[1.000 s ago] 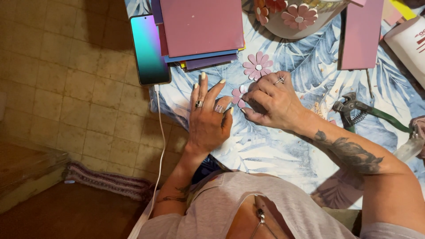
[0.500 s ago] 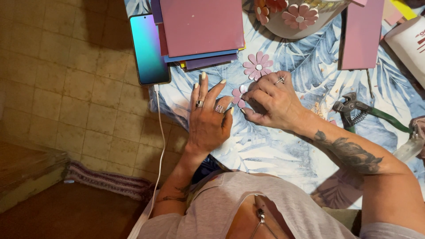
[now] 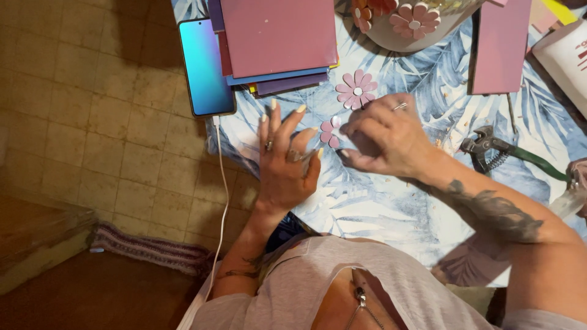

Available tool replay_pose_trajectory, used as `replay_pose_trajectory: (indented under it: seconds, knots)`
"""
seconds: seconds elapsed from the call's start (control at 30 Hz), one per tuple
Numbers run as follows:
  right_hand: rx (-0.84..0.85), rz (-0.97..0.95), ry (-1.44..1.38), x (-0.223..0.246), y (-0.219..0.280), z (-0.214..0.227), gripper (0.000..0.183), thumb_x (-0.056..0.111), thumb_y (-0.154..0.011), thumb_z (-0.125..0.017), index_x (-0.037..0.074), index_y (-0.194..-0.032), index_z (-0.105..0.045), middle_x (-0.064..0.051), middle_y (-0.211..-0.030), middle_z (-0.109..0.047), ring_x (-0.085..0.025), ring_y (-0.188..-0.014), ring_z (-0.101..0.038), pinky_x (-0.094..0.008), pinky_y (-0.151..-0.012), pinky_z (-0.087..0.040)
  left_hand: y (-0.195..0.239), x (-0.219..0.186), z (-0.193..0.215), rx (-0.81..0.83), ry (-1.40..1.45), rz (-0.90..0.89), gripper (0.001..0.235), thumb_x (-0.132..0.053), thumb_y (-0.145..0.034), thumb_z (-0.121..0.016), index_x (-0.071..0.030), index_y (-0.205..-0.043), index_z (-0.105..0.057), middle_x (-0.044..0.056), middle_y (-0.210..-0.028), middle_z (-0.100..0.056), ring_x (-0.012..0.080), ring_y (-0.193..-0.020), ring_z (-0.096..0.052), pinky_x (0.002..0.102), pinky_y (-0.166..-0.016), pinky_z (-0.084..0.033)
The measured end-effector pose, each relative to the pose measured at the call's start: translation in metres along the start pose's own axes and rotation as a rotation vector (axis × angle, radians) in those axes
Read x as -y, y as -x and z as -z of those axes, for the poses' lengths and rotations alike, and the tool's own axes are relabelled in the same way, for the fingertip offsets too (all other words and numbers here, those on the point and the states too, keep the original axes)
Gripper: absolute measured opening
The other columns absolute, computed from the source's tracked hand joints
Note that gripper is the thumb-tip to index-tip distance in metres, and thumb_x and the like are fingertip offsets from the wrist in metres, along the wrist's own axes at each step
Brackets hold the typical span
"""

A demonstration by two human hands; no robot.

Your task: Trim small foam squares using wire cutters for a craft project

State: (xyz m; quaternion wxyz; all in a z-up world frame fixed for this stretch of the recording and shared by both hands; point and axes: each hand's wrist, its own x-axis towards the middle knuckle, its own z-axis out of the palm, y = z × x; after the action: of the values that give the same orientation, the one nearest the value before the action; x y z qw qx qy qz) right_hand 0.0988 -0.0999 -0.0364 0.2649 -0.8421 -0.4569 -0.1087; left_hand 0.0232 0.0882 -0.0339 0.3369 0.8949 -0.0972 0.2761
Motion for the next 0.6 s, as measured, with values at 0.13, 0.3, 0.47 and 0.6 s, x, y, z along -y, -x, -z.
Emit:
replay_pose_trajectory:
  seconds: [0.13, 0.3, 0.47, 0.6]
  knots:
    - [-0.007, -0.023, -0.005, 0.012, 0.001, 0.032, 0.028, 0.033, -0.077, -0.060, 0.010, -0.091, -0.058, -0.008, -0.084, -0.053, -0.027, -0.081, -0.051, -0.038, -0.074, -0.035, 0.005, -0.012, 0.004, -0.043, 0.048, -0.020, 0.026, -0.021, -0.079, -0.054, -0.010, -0.103, -0.054, 0.012, -0.119, -0.047, 0.0410, -0.119, -0.035, 0.052, -0.100, -0.022]
    - [0.141, 0.114, 0.094, 0.058, 0.028, 0.027, 0.064, 0.052, -0.080, -0.035, 0.011, -0.129, -0.032, -0.017, -0.126, -0.036, -0.029, -0.110, -0.038, -0.054, -0.095, -0.019, 0.069, -0.034, -0.053, 0.288, 1.956, 0.560, 0.058, -0.047, -0.089, -0.023, -0.003, -0.127, -0.028, 0.011, -0.117, -0.043, 0.0194, -0.106, -0.044, 0.047, -0.098, -0.027]
    - [0.258, 0.132, 0.134, 0.059, 0.060, 0.030, 0.067, 0.052, -0.084, -0.025, 0.005, -0.131, -0.027, -0.019, -0.135, -0.028, -0.025, -0.122, -0.031, -0.052, -0.099, -0.015, 0.050, -0.043, -0.033, 0.444, 2.380, 0.968, 0.072, -0.060, -0.084, -0.031, -0.004, -0.128, -0.028, 0.011, -0.123, -0.040, 0.0214, -0.113, -0.039, 0.043, -0.103, -0.020]
    - [0.235, 0.146, 0.053, 0.076, 0.065, 0.040, 0.064, 0.051, -0.088, -0.016, 0.002, -0.119, -0.042, -0.019, -0.123, -0.043, -0.027, -0.111, -0.044, -0.054, -0.095, -0.019, 0.035, -0.063, -0.023, 0.583, 2.410, 1.096, 0.086, -0.071, -0.080, -0.022, -0.008, -0.137, -0.015, 0.013, -0.133, -0.032, 0.0231, -0.120, -0.035, 0.041, -0.105, -0.016]
